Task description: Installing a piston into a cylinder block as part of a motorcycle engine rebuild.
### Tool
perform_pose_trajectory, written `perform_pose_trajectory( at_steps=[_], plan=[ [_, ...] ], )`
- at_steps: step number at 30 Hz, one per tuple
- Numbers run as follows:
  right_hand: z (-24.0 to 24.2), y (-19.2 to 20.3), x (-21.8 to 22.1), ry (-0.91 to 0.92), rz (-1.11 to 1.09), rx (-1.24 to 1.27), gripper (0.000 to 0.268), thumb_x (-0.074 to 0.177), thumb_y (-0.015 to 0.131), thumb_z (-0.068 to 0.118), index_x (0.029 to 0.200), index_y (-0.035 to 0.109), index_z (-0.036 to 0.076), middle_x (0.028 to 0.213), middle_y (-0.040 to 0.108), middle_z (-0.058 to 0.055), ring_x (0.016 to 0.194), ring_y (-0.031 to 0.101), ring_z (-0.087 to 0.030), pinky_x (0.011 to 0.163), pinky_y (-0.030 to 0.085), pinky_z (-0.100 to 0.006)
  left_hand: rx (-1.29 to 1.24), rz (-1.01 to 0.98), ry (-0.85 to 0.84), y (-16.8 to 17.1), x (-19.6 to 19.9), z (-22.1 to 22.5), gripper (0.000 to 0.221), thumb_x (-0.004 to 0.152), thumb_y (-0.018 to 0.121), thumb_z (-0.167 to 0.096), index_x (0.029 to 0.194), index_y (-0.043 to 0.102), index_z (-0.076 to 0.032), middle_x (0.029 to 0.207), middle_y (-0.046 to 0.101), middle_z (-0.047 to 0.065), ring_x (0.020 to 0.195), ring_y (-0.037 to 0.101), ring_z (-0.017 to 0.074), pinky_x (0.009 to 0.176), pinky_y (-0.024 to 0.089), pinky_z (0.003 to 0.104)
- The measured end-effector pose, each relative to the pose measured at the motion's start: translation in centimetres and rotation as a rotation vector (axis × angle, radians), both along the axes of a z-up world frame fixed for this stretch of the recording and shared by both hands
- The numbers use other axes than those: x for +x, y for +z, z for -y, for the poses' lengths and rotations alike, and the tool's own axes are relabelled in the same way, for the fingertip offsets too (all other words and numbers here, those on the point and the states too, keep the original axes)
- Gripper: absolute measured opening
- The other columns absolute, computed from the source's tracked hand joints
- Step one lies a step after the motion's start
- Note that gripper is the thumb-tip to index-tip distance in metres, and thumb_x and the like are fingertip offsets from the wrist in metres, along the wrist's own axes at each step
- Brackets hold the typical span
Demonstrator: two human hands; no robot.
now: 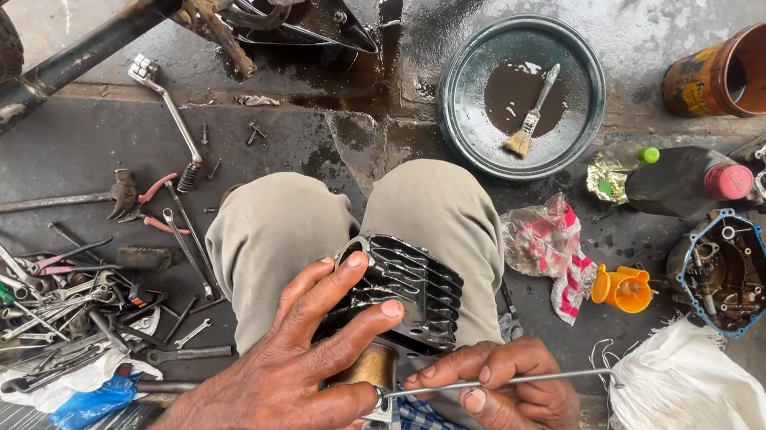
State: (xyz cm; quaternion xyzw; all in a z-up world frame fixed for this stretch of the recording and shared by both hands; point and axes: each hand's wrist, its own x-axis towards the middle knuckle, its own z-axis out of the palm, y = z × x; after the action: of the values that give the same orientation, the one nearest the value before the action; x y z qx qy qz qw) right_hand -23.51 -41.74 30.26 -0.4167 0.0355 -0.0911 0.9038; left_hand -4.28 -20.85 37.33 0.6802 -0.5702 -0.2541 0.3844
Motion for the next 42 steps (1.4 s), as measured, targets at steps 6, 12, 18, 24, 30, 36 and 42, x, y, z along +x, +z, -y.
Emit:
perform_pose_trajectory(
  at_steps=[6,12,18,24,30,36,42],
  plan=[
    [1.0,0.5,0.0,0.079,-0.072,-0.111,0.016,0.107,0.052,-0.004,0.118,0.045,0.005,0.120,0.069,-0.033,0.117,0.072,-0.036,0.097,0.063,-0.054,0.010,0.006,-0.038,-0.2,-0.1,0.1,0.018,0.087,0.080,-0.020,0.088,0.065,-0.011,0.166,0.024,0.017,0.156,0.006,0.0502,0.117,0.015,0.078],
    [2.1,2.6,2.1,0.140,-0.064,-0.306,0.011,0.103,0.055,-0.005,0.109,0.051,0.003,0.113,0.074,-0.029,0.108,0.078,-0.032,0.090,0.064,-0.048,0.021,0.038,-0.047,0.0,-0.2,0.3,0.016,0.090,0.077,-0.018,0.089,0.063,-0.011,0.164,0.026,0.018,0.154,0.006,0.0515,0.116,0.013,0.079],
    [3.0,4.6,3.7,0.213,-0.044,-0.519,0.009,0.101,0.062,-0.002,0.107,0.057,0.003,0.111,0.078,-0.020,0.105,0.081,-0.028,0.089,0.065,-0.043,0.053,0.114,-0.114,0.1,0.0,0.4,0.016,0.093,0.072,-0.019,0.096,0.060,-0.009,0.158,0.029,0.022,0.153,0.009,0.0529,0.115,0.013,0.080],
    [3.0,5.1,5.3,0.243,0.108,-0.633,0.017,0.102,0.065,-0.002,0.116,0.059,0.003,0.110,0.073,-0.011,0.105,0.080,-0.026,0.090,0.065,-0.040,0.041,0.140,-0.154,0.7,0.4,0.8,0.017,0.093,0.069,-0.019,0.098,0.058,-0.007,0.155,0.029,0.025,0.151,0.010,0.0546,0.111,0.014,0.081],
    [3.7,5.1,6.6,0.346,0.173,-0.794,0.020,0.096,0.066,-0.001,0.115,0.061,0.001,0.113,0.072,-0.009,0.097,0.078,-0.024,0.080,0.063,-0.038,0.075,0.177,-0.194,1.7,1.2,1.5,0.017,0.094,0.063,-0.021,0.100,0.060,-0.006,0.152,0.035,0.026,0.150,0.013,0.0581,0.108,0.017,0.082],
    [3.8,5.0,6.5,0.297,0.184,-0.756,0.018,0.100,0.065,-0.001,0.117,0.061,0.002,0.115,0.071,-0.009,0.099,0.078,-0.024,0.083,0.063,-0.038,0.088,0.241,-0.220,1.7,1.5,1.5,0.022,0.095,0.062,-0.027,0.101,0.061,-0.006,0.153,0.038,0.024,0.149,0.012,0.0594,0.106,0.020,0.081],
    [4.1,5.4,6.7,0.315,0.166,-0.724,0.023,0.099,0.064,0.000,0.120,0.057,0.002,0.113,0.069,-0.009,0.098,0.076,-0.025,0.082,0.061,-0.039,0.075,0.251,-0.230,1.3,1.7,1.7,0.020,0.091,0.065,-0.023,0.101,0.062,-0.006,0.152,0.038,0.024,0.149,0.015,0.0592,0.109,0.023,0.080]
  ],
)
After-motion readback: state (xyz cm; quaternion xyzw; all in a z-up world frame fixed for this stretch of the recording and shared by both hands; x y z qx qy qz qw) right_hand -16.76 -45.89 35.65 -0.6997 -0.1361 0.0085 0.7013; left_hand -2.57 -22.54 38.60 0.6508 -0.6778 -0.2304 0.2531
